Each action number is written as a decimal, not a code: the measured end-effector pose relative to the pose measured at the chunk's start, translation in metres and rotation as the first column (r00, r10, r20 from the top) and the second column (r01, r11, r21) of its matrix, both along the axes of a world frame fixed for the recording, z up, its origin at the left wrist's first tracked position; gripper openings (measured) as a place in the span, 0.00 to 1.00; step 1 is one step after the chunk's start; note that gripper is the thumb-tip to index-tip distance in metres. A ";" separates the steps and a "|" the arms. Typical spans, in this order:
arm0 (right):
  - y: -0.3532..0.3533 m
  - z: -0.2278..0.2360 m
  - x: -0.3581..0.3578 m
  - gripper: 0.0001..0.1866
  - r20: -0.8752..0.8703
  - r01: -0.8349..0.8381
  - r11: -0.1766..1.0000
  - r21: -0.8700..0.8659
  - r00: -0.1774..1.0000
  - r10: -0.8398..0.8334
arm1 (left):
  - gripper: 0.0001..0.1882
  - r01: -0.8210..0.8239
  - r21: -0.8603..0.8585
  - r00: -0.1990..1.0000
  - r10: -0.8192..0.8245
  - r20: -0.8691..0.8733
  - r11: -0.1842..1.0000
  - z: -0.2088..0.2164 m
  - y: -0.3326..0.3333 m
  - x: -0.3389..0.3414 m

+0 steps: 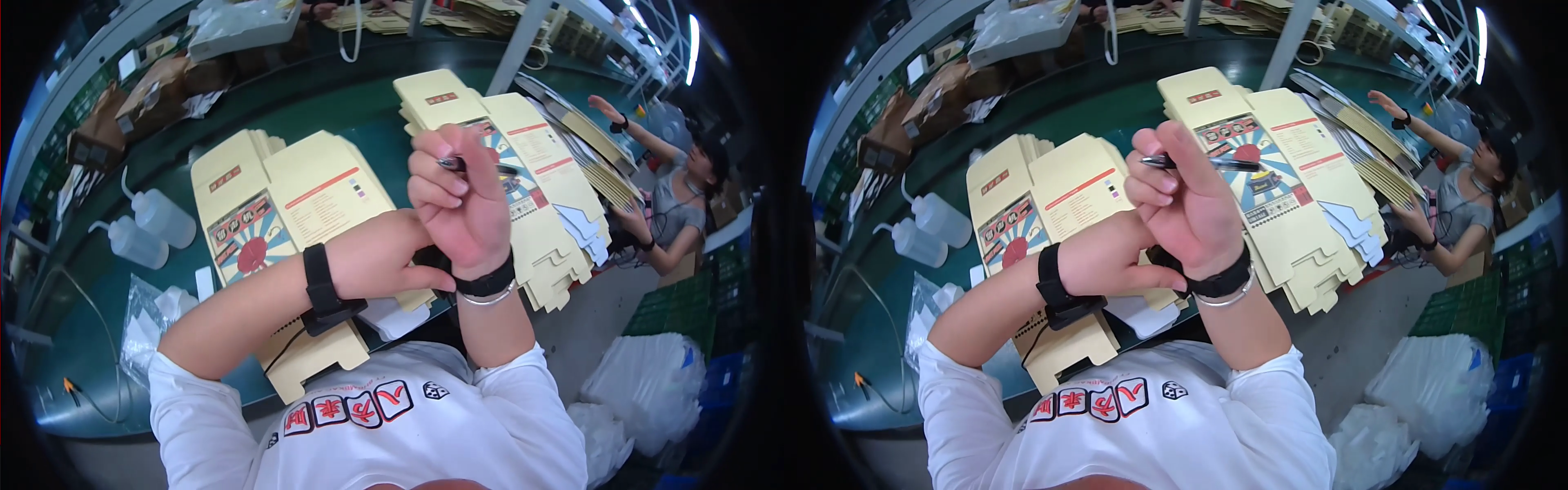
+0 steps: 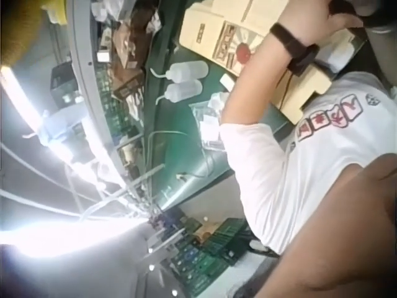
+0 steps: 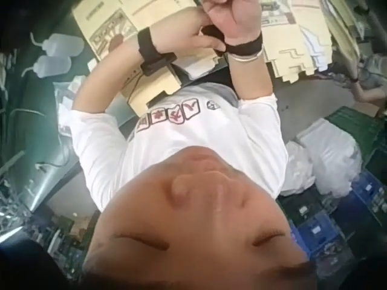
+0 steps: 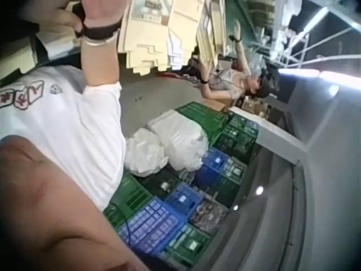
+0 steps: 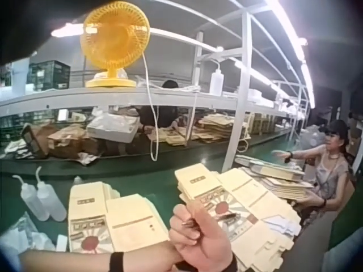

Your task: The person picks up a stack of cardboard boxes, places them on the table, and wipes the surface with a cloth. Then, the person marks a checkbox on each box with a pen and moves them to a separate pile.

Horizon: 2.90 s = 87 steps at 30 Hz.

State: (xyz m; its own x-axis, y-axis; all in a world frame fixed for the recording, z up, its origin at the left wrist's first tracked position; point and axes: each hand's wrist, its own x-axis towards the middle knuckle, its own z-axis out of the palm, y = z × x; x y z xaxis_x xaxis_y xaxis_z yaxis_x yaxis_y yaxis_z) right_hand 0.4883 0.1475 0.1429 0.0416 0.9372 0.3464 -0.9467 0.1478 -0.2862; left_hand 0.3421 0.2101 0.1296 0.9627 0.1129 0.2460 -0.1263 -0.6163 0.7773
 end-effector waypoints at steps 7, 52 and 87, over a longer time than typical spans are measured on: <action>0.017 -0.037 0.009 0.11 0.751 0.623 0.735 0.267 0.344 -0.564 | 0.28 -0.208 0.470 0.942 0.305 -0.140 0.858 0.004 0.042 -0.043; 0.124 -0.150 0.008 0.19 0.936 0.457 0.849 0.267 0.088 -0.341 | 0.31 -0.137 0.533 0.831 0.390 -0.397 0.835 -0.067 0.046 -0.045; -0.061 -0.079 -0.004 0.10 0.953 0.669 0.678 0.303 -0.233 -0.195 | 0.27 -0.473 0.471 0.729 0.631 -0.265 0.745 0.016 0.012 -0.169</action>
State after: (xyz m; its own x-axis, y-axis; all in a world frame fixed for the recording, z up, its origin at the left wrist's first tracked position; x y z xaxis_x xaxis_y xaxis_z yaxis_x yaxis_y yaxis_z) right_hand 0.4844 0.0867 0.0634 0.3734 0.8730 0.3137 0.5218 0.0819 -0.8491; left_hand 0.1730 0.2218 0.1453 0.7704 0.6376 0.0051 0.5836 -0.7082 0.3973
